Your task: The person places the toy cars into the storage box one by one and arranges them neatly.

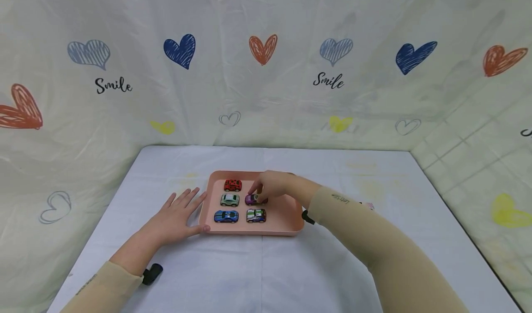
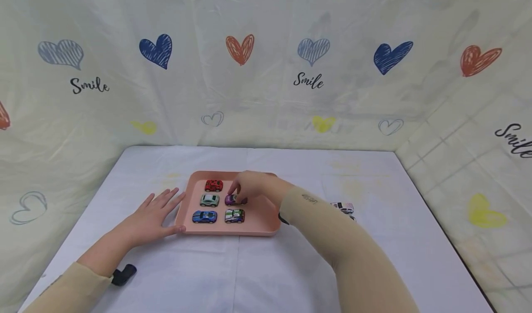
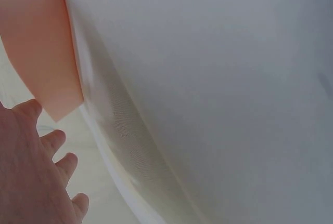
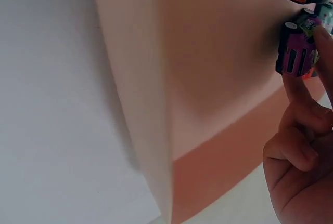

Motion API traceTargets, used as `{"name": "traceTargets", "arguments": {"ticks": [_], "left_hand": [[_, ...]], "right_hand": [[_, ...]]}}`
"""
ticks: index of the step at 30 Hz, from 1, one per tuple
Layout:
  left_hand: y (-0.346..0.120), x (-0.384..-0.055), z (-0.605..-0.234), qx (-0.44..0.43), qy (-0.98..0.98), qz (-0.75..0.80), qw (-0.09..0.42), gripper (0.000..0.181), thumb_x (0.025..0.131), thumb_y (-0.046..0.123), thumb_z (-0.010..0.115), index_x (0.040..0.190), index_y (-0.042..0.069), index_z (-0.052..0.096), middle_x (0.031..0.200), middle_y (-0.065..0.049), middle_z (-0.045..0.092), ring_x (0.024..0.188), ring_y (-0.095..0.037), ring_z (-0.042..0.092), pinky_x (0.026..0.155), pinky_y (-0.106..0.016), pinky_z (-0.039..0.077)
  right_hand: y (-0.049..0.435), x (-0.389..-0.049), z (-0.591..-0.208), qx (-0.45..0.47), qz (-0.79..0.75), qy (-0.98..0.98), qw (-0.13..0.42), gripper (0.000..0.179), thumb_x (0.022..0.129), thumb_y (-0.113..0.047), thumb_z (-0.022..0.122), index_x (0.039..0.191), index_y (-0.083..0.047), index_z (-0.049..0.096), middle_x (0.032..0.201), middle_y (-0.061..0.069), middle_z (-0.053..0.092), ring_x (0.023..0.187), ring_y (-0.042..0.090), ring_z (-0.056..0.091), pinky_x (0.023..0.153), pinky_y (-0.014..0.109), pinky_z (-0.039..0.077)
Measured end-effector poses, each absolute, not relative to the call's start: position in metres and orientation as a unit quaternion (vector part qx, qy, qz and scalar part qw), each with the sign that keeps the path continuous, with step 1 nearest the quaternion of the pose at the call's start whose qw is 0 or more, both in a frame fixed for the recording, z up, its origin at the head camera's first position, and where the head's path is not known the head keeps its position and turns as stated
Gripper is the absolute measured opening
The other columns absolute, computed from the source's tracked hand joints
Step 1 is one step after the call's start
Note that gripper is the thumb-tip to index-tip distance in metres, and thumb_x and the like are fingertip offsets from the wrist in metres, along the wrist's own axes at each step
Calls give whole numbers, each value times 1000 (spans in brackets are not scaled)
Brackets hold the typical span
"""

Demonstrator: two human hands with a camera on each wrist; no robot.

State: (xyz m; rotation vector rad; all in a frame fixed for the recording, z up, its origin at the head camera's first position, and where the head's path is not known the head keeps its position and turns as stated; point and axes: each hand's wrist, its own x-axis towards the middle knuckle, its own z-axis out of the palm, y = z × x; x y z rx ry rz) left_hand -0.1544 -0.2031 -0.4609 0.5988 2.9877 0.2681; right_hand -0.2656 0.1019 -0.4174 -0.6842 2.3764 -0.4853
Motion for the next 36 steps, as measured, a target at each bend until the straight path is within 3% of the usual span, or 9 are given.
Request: {"name": "traceTargets", "arguments": {"ticks": [15,23,36], "left_hand": [[-203,-155,-464,196,976,89,44,103,80,80,55,157,17,30,162,-13,25,148,-39,20,118,-62,11],[-203,-155,-462,201,974,91,41,102,81,78,57,157,16,30,162,-14,25,148,-40,21,118,-62,11],[-204,-155,-462,196,976,82,52,101,82,75,58,158,18,27,163,-13,23,149,-39,18,118,-62,9]], "right_hand": [[104,-261,-416,-264,-155,904,299,30,91,-18,72,121,-25,72,102,-3,65,89,11,61,80,25,53],[107,-262,-416,-274,-132,910,284,35,90,-27,75,125,-27,70,100,-7,66,92,11,59,84,28,52],[119,-264,-408,-276,-166,910,260,34,91,-26,73,125,-26,71,97,-10,65,97,13,57,92,33,50]]}}
